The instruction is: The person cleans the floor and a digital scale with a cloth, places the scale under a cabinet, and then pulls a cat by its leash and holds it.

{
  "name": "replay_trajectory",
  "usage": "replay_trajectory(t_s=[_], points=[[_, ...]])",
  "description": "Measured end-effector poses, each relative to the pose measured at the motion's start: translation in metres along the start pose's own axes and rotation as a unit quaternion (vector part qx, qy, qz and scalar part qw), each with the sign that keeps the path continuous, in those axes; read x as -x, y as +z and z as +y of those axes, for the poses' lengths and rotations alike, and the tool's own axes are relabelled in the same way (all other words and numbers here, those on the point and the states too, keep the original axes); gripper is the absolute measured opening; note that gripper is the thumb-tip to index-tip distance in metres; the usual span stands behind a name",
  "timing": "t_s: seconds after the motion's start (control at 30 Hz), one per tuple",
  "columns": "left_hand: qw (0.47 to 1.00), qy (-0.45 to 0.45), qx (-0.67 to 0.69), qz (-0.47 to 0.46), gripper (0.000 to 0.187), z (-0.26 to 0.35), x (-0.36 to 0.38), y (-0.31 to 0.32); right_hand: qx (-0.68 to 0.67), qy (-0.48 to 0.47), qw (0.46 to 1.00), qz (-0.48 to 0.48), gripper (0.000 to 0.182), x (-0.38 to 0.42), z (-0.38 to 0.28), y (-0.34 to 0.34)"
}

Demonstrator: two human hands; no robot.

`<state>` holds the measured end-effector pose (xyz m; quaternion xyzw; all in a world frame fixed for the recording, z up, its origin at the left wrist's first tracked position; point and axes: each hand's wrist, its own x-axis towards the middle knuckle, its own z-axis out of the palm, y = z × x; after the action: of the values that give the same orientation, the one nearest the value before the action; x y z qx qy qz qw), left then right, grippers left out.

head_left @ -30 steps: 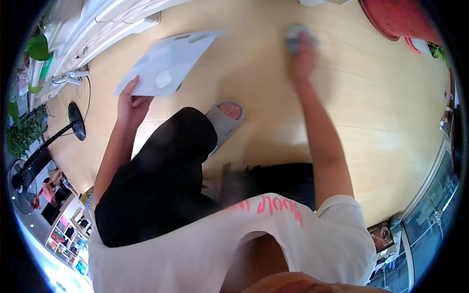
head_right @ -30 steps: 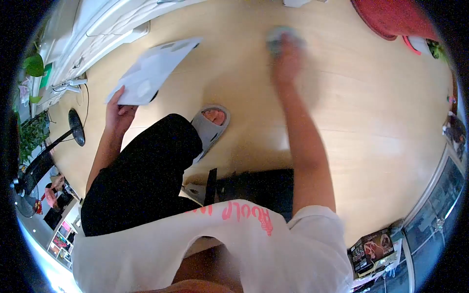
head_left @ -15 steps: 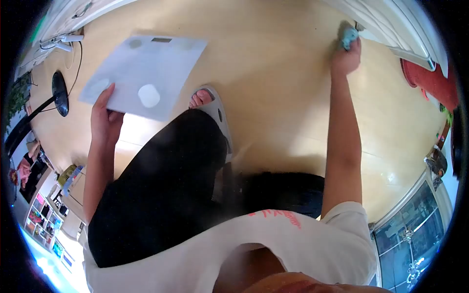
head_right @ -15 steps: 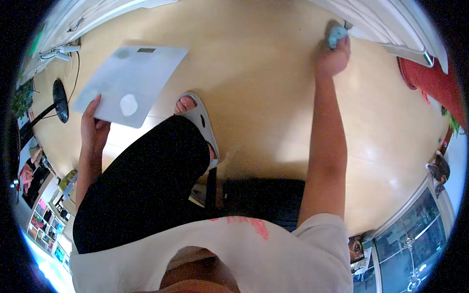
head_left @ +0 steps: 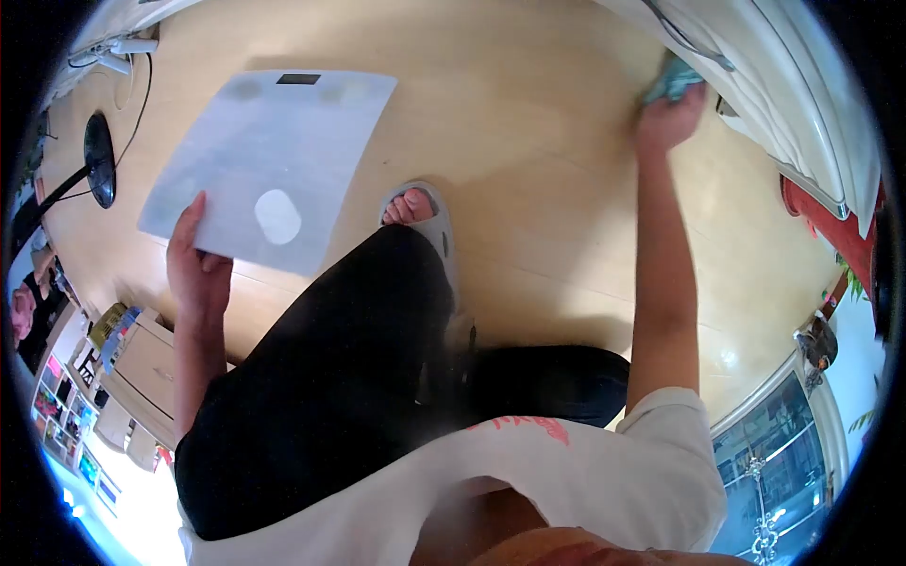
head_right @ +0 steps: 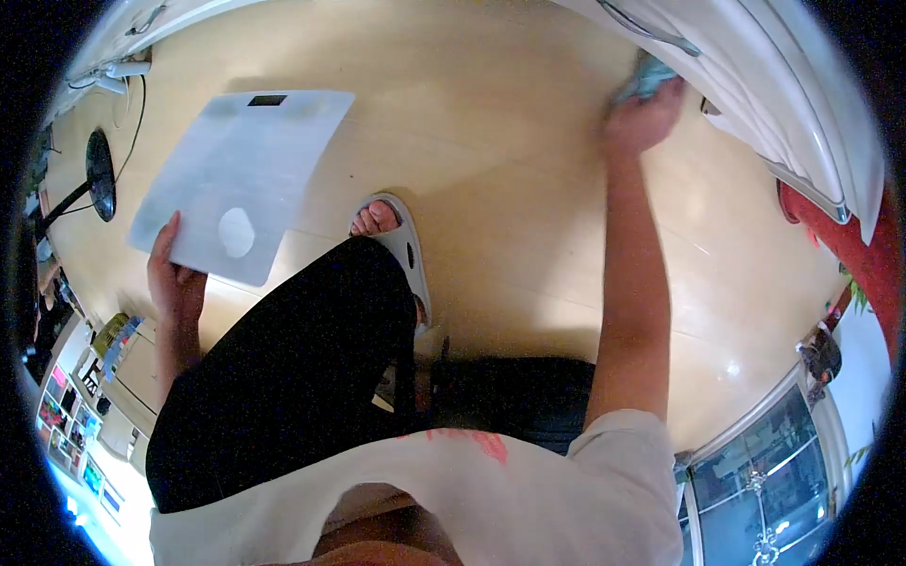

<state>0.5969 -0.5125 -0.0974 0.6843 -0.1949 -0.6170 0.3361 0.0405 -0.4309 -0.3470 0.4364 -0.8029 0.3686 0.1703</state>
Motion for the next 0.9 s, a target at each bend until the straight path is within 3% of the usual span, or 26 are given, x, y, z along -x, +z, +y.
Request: replay_trajectory(t_s=[0.03, 0.1, 0.13, 0.2, 0.27, 0.3, 0.33, 0.4, 0.5, 0.57, 0.6, 0.7, 0.8, 0.9], points=[[1.0, 0.006, -0.009, 0.001, 0.014, 0.002, 0.001, -0.007, 0.054, -0.007, 0.998, 0.007, 0.038, -0.023, -0.006, -0.002], [0.998, 0.03, -0.022, 0.047, 0.016, 0.006, 0.002, -0.006, 0.134, 0.085, 0.986, -0.042, 0.032, -0.043, 0.001, 0.028], [0.994, 0.048, -0.029, 0.091, 0.017, 0.01, 0.008, 0.007, 0.151, 0.051, 0.984, -0.075, 0.031, -0.054, -0.013, 0.041], [0.992, 0.067, -0.03, 0.1, 0.016, 0.013, 0.007, 0.005, 0.03, -0.003, 0.998, -0.05, 0.03, -0.043, -0.004, 0.106], [0.997, 0.071, -0.022, 0.031, 0.013, 0.015, -0.003, -0.02, 0.061, -0.024, 0.958, -0.279, 0.034, -0.018, -0.093, 0.091], [0.997, 0.068, -0.011, 0.032, 0.011, 0.014, -0.003, -0.017, -0.031, -0.154, 0.953, -0.259, 0.044, 0.004, -0.125, 0.079], [0.997, 0.067, 0.001, 0.03, 0.01, 0.014, -0.005, -0.011, -0.215, -0.195, 0.92, -0.262, 0.06, 0.03, -0.138, 0.089], [0.996, 0.077, 0.03, 0.018, 0.007, 0.011, -0.011, -0.007, -0.154, -0.318, 0.885, -0.303, 0.059, 0.057, -0.171, 0.04], [0.996, 0.047, 0.073, 0.006, 0.007, 0.012, -0.01, 0.007, -0.18, -0.234, 0.878, -0.378, 0.055, 0.066, -0.168, -0.004], [0.995, 0.04, 0.089, 0.024, 0.008, 0.008, -0.009, 0.004, -0.177, -0.117, 0.951, -0.227, 0.048, 0.07, -0.12, -0.003], [0.995, 0.031, 0.084, 0.034, 0.008, 0.008, -0.007, 0.003, -0.116, -0.116, 0.976, -0.144, 0.044, 0.051, -0.093, -0.007], [0.997, 0.018, 0.067, 0.042, 0.01, 0.01, -0.006, -0.001, -0.019, 0.007, 0.999, -0.051, 0.043, -0.008, -0.016, -0.005], [0.997, 0.026, 0.066, 0.037, 0.01, 0.001, -0.006, -0.016, 0.032, 0.048, 0.997, -0.059, 0.041, -0.051, -0.004, 0.027], [0.996, 0.043, 0.065, 0.048, 0.009, 0.004, -0.007, -0.01, 0.026, 0.044, 0.993, -0.105, 0.041, -0.073, -0.034, 0.074]])
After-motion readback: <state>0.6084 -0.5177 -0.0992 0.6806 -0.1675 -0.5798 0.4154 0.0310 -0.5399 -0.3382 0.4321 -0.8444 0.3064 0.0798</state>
